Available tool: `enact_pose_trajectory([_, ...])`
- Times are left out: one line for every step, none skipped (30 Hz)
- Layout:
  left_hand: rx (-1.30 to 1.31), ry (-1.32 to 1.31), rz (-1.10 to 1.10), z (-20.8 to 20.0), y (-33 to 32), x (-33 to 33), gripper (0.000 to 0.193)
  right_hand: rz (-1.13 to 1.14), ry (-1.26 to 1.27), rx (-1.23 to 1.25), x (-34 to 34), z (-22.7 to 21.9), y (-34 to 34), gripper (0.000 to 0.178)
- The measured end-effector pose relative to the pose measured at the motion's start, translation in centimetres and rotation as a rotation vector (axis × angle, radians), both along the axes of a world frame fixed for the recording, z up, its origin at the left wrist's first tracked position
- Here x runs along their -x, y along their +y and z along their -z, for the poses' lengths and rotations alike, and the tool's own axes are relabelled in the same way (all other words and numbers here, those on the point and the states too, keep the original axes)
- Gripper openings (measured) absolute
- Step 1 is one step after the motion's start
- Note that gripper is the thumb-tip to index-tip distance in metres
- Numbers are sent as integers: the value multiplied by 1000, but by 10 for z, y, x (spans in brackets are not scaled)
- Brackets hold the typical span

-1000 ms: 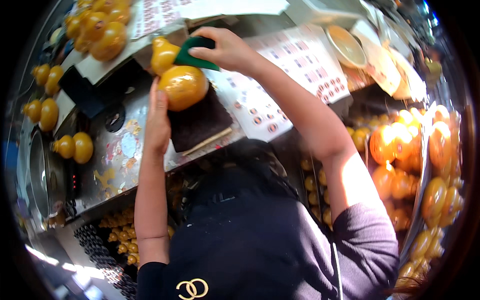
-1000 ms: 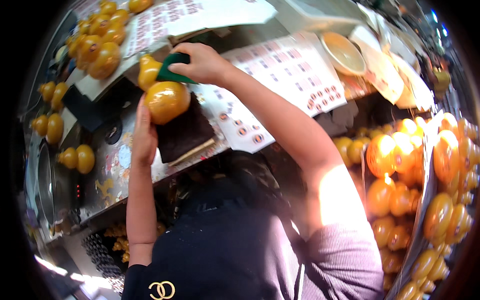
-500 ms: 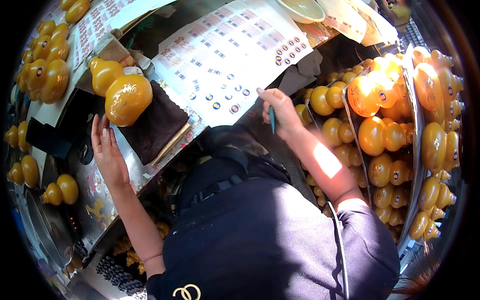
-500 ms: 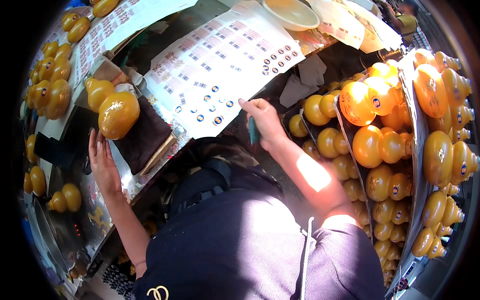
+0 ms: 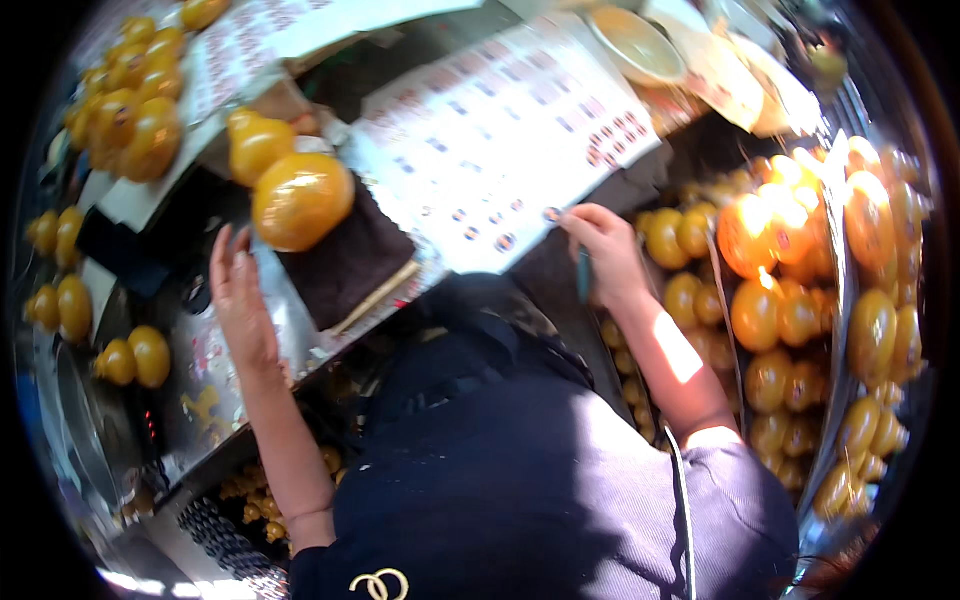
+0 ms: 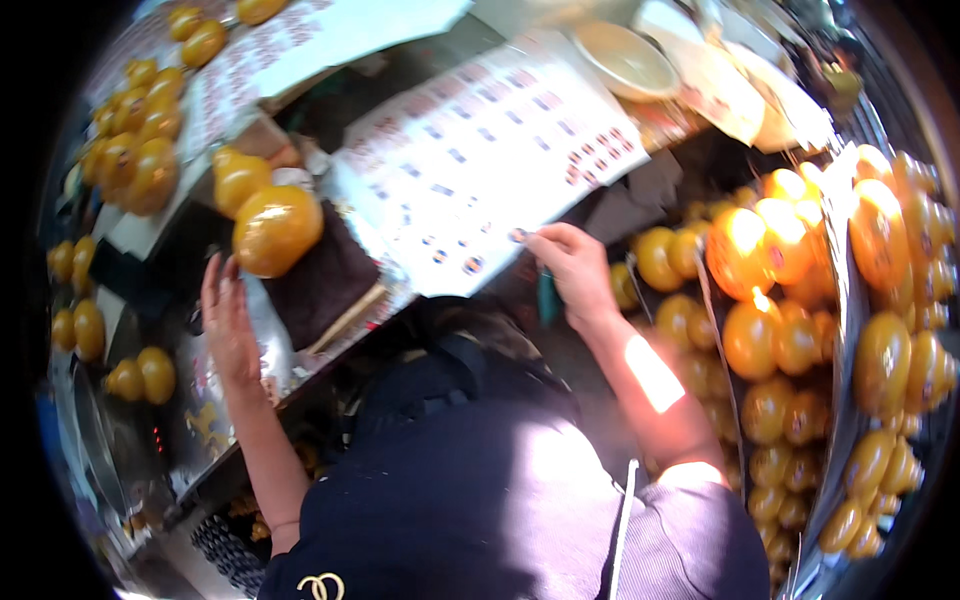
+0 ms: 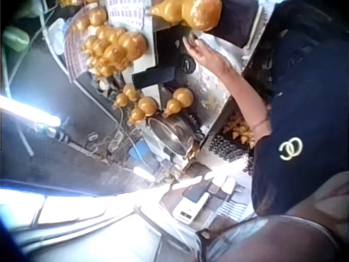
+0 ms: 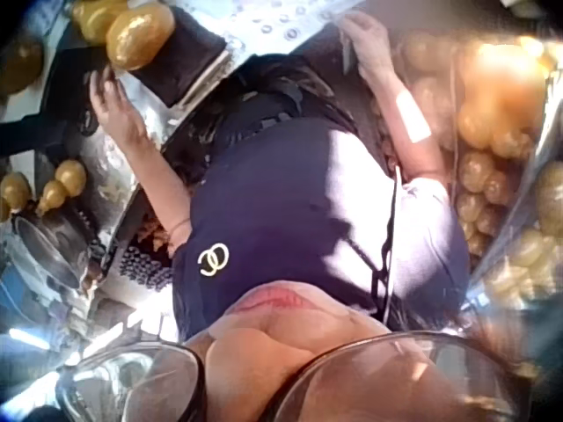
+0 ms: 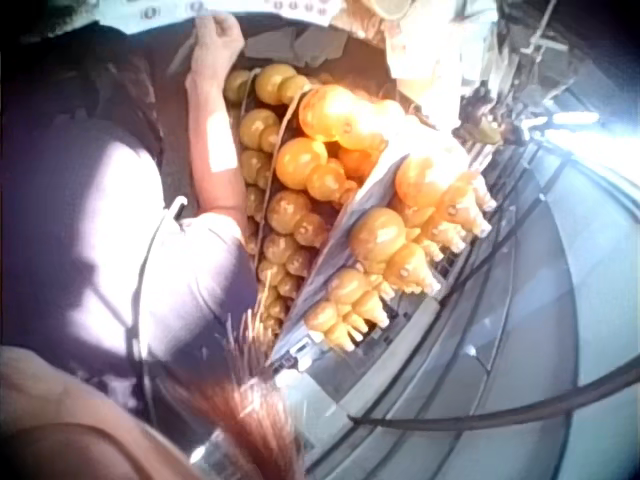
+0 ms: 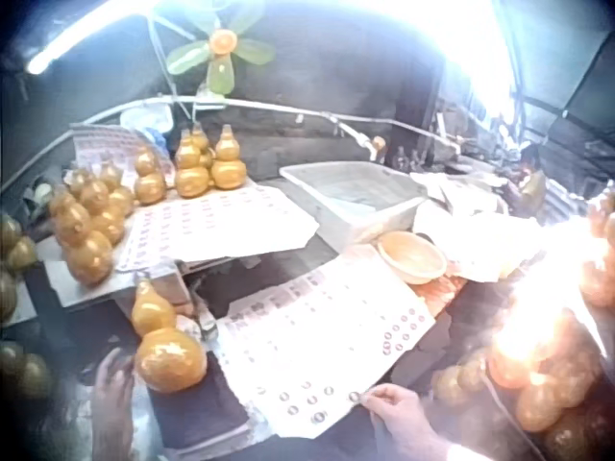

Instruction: The person repeatedly picks up yellow gourd-shaped objects, rubs their surfaces with a green cloth, and places them back on a metal counter. The person also applies small round stickers to some of the gourds. The gourds are arranged in rows on the counter.

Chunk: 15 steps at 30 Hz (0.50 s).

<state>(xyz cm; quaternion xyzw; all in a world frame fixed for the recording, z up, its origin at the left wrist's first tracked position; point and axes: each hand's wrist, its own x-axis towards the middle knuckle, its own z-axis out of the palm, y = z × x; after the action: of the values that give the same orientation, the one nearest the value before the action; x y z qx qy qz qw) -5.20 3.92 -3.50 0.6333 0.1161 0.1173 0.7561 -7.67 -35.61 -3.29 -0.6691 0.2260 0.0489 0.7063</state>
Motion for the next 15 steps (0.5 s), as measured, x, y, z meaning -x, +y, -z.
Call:
enact_pose_trajectory([-1, -13, 37, 2, 2, -9, 45, -9, -32, -16, -8, -6, -3, 11])
enact_pose_trajectory([-15, -24, 39, 0, 3, -16, 45, -93, -82, 16, -25, -16, 0, 10])
enact_pose_trajectory([-18, -35, 53, 0, 3, -24, 45, -164, -134, 60, -39, -27, 4, 10])
enact_pose_trajectory([-11, -38, 49, -5, 4, -31, 45, -325, -194, 109, -59, -42, 9, 12])
enact_pose_trajectory([2, -38, 53, -8, 3, -37, 45, -438, -248, 247, -76, -62, 24, 15])
enact_pose_trajectory([20, -60, 72, -14, -1, -44, 45, -597, -319, 381, -96, -79, 36, 16])
enact_pose_trajectory([24, -75, 101, -13, 1, -52, 43, -747, -394, 519, -116, -96, 49, 18])
enact_pose_trajectory([54, -41, 100, -18, -2, -57, 43, -892, -482, 553, -134, -114, 68, 18])
enact_pose_trajectory([81, -8, 98, -24, -6, -60, 42, -1037, -573, 583, -151, -127, 89, 18])
enact_pose_trajectory([85, 17, 115, -27, -9, -65, 42, -1174, -623, 605, -168, -139, 109, 19])
enact_pose_trajectory([101, 9, 148, -31, -12, -70, 42, -1307, -666, 626, -184, -148, 127, 19])
enact_pose_trajectory([111, 28, 138, -33, -12, -72, 43, -1406, -704, 656, -197, -155, 148, 19])
enact_pose_trajectory([127, 49, 141, -35, -14, -75, 43, -1497, -733, 693, -207, -162, 167, 19])
enact_pose_trajectory([143, 51, 140, -38, -15, -77, 43, -1580, -810, 839, -213, -171, 187, 18])
enact_pose_trajectory([159, 55, 138, -40, -15, -77, 44, -1658, -889, 985, -218, -176, 207, 18])
